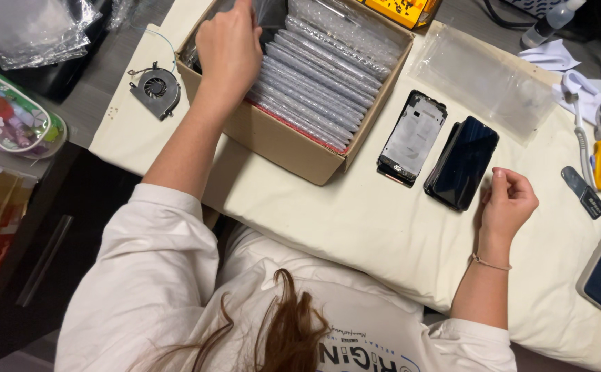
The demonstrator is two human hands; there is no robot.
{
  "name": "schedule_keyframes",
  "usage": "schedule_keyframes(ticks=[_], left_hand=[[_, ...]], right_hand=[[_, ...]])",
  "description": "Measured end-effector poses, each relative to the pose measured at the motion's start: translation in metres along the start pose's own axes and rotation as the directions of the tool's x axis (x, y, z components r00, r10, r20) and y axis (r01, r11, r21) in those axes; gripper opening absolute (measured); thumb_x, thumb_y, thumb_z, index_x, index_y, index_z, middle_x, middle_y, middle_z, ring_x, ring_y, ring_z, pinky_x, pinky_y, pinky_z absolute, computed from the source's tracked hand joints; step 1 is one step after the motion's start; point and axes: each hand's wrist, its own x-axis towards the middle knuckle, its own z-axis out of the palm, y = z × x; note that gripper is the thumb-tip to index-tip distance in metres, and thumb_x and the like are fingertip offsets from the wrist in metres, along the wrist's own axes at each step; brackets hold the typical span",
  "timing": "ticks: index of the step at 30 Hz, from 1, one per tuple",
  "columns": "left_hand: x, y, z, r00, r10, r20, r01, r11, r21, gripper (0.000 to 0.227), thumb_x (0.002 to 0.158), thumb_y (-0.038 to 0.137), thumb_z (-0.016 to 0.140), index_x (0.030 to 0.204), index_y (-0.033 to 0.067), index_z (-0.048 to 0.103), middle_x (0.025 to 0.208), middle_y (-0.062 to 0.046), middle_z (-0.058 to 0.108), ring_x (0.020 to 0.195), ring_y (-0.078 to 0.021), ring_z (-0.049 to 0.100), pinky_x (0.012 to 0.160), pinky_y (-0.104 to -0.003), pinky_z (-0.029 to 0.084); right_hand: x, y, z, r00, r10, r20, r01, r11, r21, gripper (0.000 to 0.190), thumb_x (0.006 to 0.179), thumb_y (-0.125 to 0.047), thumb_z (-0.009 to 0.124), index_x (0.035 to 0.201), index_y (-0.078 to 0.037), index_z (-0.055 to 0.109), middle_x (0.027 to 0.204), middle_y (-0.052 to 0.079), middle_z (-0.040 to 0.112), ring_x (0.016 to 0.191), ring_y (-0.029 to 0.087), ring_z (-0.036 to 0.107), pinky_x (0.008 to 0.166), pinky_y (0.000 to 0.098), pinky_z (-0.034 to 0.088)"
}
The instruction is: The person repeatedly removes black smartphone-like devices from a cardboard box filled with bubble wrap. Each device is unwrapped from a clear plastic bag, briefly turned over to show the back and internal components, and then placed on the table. The process is repeated for several units throughout the clip.
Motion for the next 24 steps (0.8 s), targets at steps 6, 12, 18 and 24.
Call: schedule_keyframes(ticks=[6, 12, 18, 24], left_hand=[[0.013, -0.015, -0.005, 0.967, -0.037, -0.251, -0.021, 0.974, -0.225, 0.013, 0.092, 0.017, 0.072, 0.081, 0.0113, 0.071, 0.073, -0.013, 0.069, 0.062, -0.0455, 0.059, 0.053, -0.054, 0.042], [0.023, 0.024, -0.061, 0.968, -0.223, -0.114, 0.026, 0.541, -0.841, 0.010, 0.092, 0.017, 0.073, 0.086, 0.0122, 0.067, 0.078, -0.006, 0.069, 0.068, -0.0285, 0.064, 0.057, -0.045, 0.052], [0.000, 0.107, -0.125, 0.968, -0.180, 0.175, 0.099, -0.370, -0.924, 0.012, 0.093, 0.016, 0.075, 0.093, 0.0133, 0.063, 0.084, 0.004, 0.069, 0.075, -0.0080, 0.069, 0.061, -0.034, 0.064], [-0.074, 0.202, -0.098, 0.850, 0.181, 0.495, 0.449, -0.742, -0.498, 0.031, 0.101, 0.006, 0.064, 0.131, 0.0098, 0.060, 0.106, -0.002, 0.073, 0.091, -0.0082, 0.070, 0.070, -0.026, 0.061]], right_hand=[[0.000, 0.006, 0.004, 1.000, -0.023, -0.019, 0.023, 1.000, 0.012, 0.008, 0.109, -0.010, 0.069, 0.104, -0.005, 0.069, 0.079, 0.001, 0.063, 0.067, 0.008, 0.057, 0.059, 0.0213, 0.051], [-0.017, -0.038, 0.015, 0.943, -0.332, -0.037, 0.318, 0.925, -0.207, 0.010, 0.110, -0.007, 0.063, 0.108, 0.000, 0.070, 0.096, 0.008, 0.068, 0.080, 0.015, 0.061, 0.072, 0.0271, 0.052], [-0.054, -0.100, 0.051, 0.959, -0.282, 0.033, 0.274, 0.949, 0.155, 0.011, 0.105, -0.007, 0.062, 0.110, 0.002, 0.066, 0.095, 0.013, 0.067, 0.088, 0.019, 0.069, 0.068, 0.0264, 0.060], [-0.092, -0.123, 0.055, 0.784, -0.372, 0.497, -0.159, 0.654, 0.740, 0.108, 0.078, -0.060, 0.088, 0.154, -0.003, 0.036, 0.151, 0.013, 0.050, 0.139, 0.030, 0.051, 0.114, 0.0606, 0.046]])
